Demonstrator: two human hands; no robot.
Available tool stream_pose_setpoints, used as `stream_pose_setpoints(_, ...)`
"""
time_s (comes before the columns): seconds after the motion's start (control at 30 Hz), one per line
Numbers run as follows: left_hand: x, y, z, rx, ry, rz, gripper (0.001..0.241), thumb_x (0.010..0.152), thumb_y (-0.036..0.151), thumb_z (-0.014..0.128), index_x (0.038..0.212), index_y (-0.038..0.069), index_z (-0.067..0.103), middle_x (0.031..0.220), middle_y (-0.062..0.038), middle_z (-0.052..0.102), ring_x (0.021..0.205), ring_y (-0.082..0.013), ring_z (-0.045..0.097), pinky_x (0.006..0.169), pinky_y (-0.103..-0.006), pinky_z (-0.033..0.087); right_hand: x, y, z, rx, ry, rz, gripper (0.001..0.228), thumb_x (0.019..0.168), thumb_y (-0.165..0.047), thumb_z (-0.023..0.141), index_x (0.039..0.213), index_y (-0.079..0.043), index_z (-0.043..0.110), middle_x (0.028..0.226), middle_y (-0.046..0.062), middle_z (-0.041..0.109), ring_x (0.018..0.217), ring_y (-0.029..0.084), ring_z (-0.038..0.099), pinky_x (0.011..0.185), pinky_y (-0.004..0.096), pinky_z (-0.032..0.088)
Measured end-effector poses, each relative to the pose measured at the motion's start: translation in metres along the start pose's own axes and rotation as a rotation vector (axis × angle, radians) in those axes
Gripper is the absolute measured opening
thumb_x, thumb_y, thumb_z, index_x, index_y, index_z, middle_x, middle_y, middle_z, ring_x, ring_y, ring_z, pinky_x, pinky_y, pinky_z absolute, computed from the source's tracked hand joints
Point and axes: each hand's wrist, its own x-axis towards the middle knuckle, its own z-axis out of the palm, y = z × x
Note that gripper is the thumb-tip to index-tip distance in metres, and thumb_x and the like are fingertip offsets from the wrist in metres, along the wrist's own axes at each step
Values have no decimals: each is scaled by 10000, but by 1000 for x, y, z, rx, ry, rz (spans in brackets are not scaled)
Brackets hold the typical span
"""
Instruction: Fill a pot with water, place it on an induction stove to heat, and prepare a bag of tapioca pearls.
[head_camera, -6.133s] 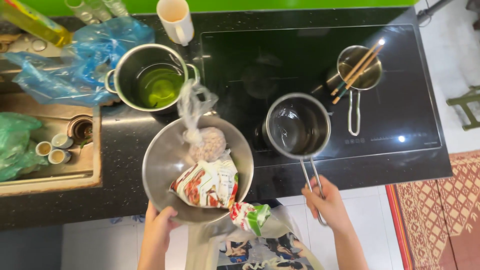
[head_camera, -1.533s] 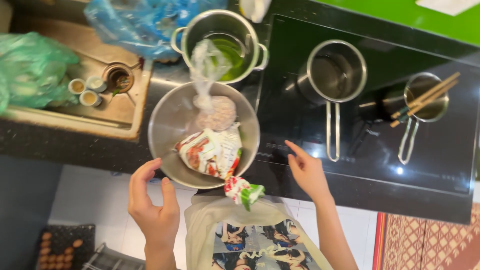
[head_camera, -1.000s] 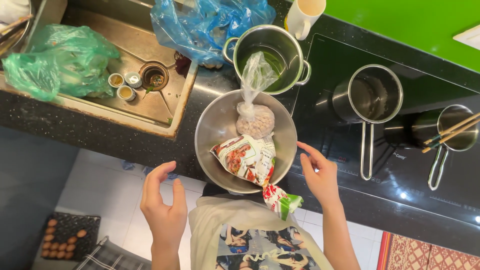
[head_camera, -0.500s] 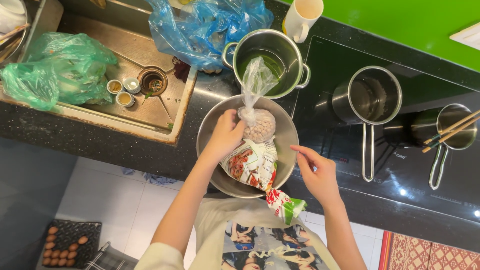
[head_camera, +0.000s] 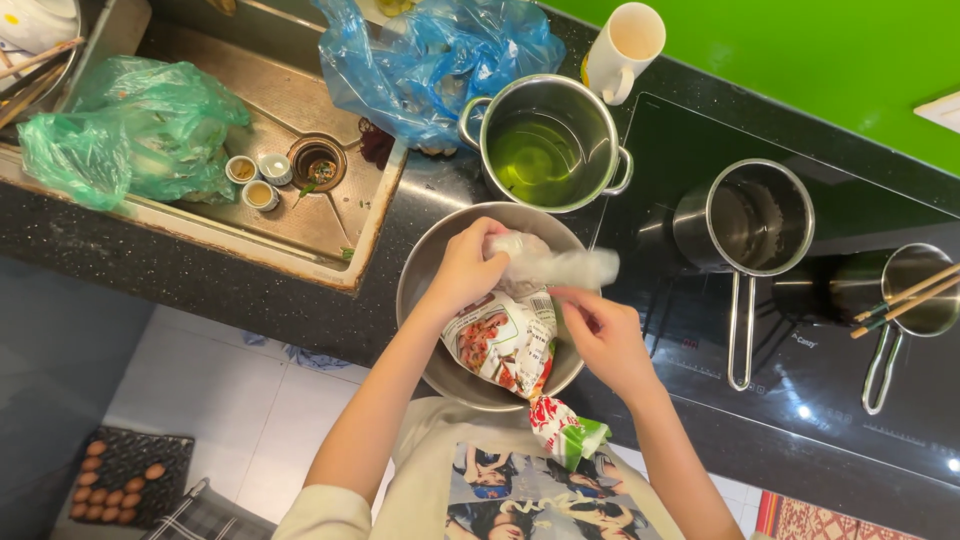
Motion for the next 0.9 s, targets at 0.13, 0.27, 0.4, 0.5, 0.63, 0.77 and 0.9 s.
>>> stream_pose_setpoints(0.13,-16,42,-18,-91,-41,42,281,804,37,613,1083,12,639,939,-116,740,837,-173,725,766,-297,562,9,28,4,5,77,25,149,947,-105,702,1068,-51,770,637,23,625,567,45,484,520,240,412)
stream_pose_setpoints(0.27,-22,51,-30,-272,-140,-28,315,840,-25,599,1151,27,603,986,-71,707,839,-109,670,741,-270,545,18,33,2,234,31,-17,177,948,-78,684,1101,-40,764,884,9,722,790,60,617,699,236,495)
stream_pose_setpoints(0.4,-32,68,-33,-494,-298,11,358,868,-47,661,1191,46,536,1076,-21,690,923,-50,674,767,-229,550,33,4,8,521,-175,22,461,827,-100,779,1267,-69,647,1128,18,725,1001,79,673,865,251,561)
stream_pose_setpoints(0.5,-42,95,-32,-367,-274,20,306,880,-2,684,1159,35,565,978,-35,680,754,-37,569,614,-231,477,37,6,14,647,-187,59,418,863,-84,802,1248,18,673,1126,69,745,1026,109,697,897,275,563)
stream_pose_setpoints(0.63,-46,115,-37,-89,-157,50,309,859,44,714,1155,49,626,862,-49,723,597,-63,500,544,-241,435,41,6,10,651,-188,24,375,879,-58,811,1213,65,694,1100,92,750,1011,127,697,880,281,562)
stream_pose_setpoints(0.77,-47,104,-35,-168,-134,69,273,894,26,645,1165,41,620,881,-51,724,666,-60,586,606,-235,495,42,11,2,624,-215,93,347,845,-83,786,1167,14,699,1019,54,750,847,125,685,744,277,560)
stream_pose_setpoints(0.9,-48,101,-25,-267,-117,112,295,888,-10,704,1162,33,604,920,-71,692,785,-77,656,715,-247,562,43,36,5,649,-255,153,226,960,-81,763,1115,83,764,1015,102,742,811,153,636,690,287,503)
